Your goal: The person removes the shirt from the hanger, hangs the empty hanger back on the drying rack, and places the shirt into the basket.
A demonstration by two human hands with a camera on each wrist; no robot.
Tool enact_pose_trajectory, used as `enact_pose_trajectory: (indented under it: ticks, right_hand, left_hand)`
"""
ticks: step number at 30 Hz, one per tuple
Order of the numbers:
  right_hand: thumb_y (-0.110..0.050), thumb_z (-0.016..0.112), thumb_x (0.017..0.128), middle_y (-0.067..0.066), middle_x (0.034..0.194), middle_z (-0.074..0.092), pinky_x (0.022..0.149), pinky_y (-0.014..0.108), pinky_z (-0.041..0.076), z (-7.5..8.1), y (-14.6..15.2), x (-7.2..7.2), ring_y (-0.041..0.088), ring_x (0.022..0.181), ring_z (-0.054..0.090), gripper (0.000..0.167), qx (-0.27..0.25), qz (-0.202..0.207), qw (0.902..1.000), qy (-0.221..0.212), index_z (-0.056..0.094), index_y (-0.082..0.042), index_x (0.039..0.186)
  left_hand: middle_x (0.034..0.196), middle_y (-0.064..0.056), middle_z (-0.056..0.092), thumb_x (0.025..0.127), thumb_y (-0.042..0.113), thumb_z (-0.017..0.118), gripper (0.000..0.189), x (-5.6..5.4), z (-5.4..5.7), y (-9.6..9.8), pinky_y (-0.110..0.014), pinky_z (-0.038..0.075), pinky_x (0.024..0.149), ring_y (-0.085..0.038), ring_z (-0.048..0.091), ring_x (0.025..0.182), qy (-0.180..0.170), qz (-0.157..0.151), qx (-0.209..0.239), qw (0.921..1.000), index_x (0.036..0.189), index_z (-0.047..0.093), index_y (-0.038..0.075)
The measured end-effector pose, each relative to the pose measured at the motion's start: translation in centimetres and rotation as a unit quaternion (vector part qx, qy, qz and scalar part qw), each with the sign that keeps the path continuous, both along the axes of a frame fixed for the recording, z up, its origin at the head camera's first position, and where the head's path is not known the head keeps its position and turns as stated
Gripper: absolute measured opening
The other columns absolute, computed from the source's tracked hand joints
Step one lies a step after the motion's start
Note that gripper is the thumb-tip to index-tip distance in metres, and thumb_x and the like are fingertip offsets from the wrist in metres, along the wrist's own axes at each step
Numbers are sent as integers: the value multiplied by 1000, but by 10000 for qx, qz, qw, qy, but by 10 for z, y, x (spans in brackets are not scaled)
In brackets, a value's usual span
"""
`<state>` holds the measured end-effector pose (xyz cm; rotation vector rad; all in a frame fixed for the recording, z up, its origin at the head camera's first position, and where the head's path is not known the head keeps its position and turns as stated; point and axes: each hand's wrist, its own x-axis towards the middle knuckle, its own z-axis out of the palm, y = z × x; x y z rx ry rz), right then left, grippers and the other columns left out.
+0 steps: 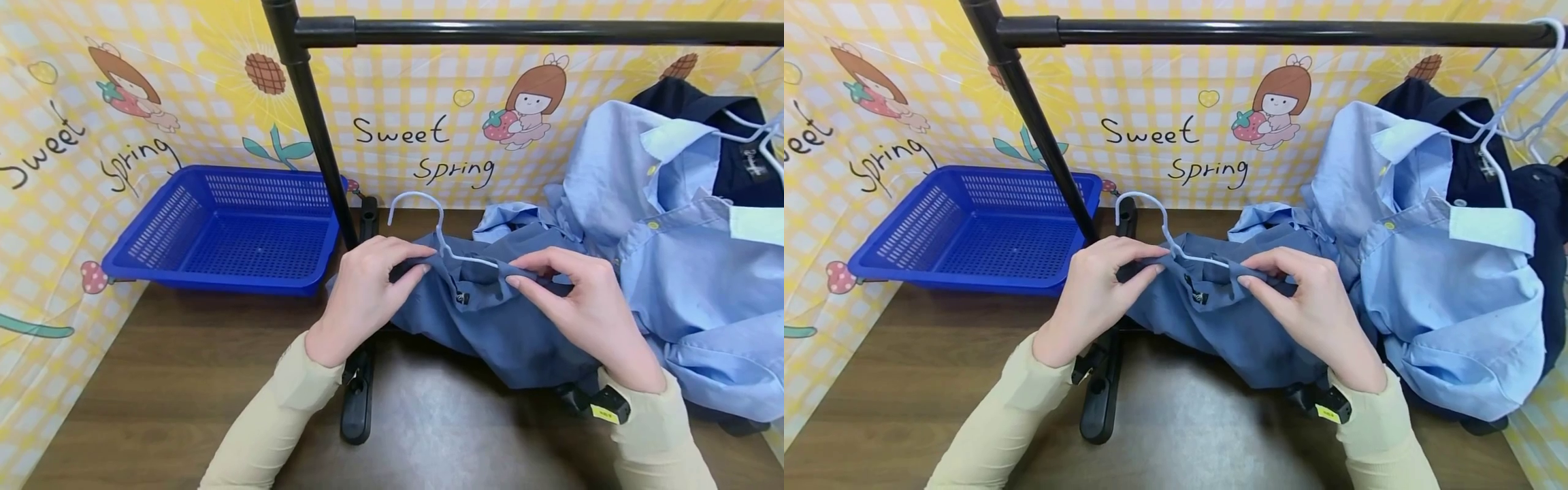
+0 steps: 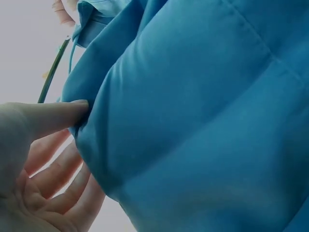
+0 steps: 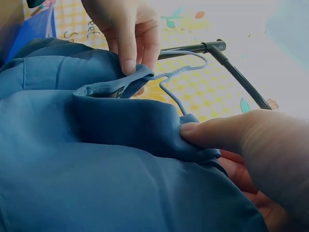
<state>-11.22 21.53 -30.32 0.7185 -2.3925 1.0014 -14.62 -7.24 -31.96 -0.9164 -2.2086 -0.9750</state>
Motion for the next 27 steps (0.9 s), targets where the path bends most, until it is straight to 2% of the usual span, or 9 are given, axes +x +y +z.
enact_pose_trajectory:
  ticks: [5,10,15,21,24,27]
  right_hand:
    - [3,83,82,-12,89,67,60,22,38,2,7,-1,5,76,56,43,109,320,9994,39,77,-15,120]
    - [7,83,80,-10,88,67,64,22,39,5,16,0,6,77,57,43,81,262,9994,231,78,-14,116]
    - [9,84,78,-7,93,71,72,21,43,6,19,-1,7,85,61,40,-84,94,9996,247,79,-12,112]
    - [11,85,74,-2,92,73,70,21,44,1,9,-6,8,82,60,37,-442,91,9987,227,80,-7,105]
    - [12,84,76,-1,91,73,70,21,46,-1,4,-9,8,80,60,32,-612,136,9980,103,79,-6,102]
    - [12,82,77,-2,90,73,66,20,47,-5,3,-12,8,78,60,28,-690,230,9973,-54,78,-5,98]
  left_hand:
    - [103,0,74,91,8,78,20,0,1,0,-28,54,81,-11,68,96,-13,-103,248,9996,111,79,9]
    - [105,-3,74,89,4,79,22,4,8,-5,-31,53,85,-14,68,99,203,-101,560,9982,111,78,5]
    - [104,-5,74,88,3,79,21,11,24,-12,-34,53,87,-18,68,98,599,19,893,9942,108,78,4]
    - [99,-4,75,88,2,79,16,25,50,-27,-31,51,86,-19,69,94,902,407,1033,9897,104,79,4]
    - [99,-3,76,87,1,80,17,32,61,-39,-29,51,87,-20,70,93,894,631,1029,9887,104,80,5]
    - [100,-3,76,84,-1,82,21,36,64,-47,-27,51,89,-20,70,94,719,758,1017,9893,105,80,5]
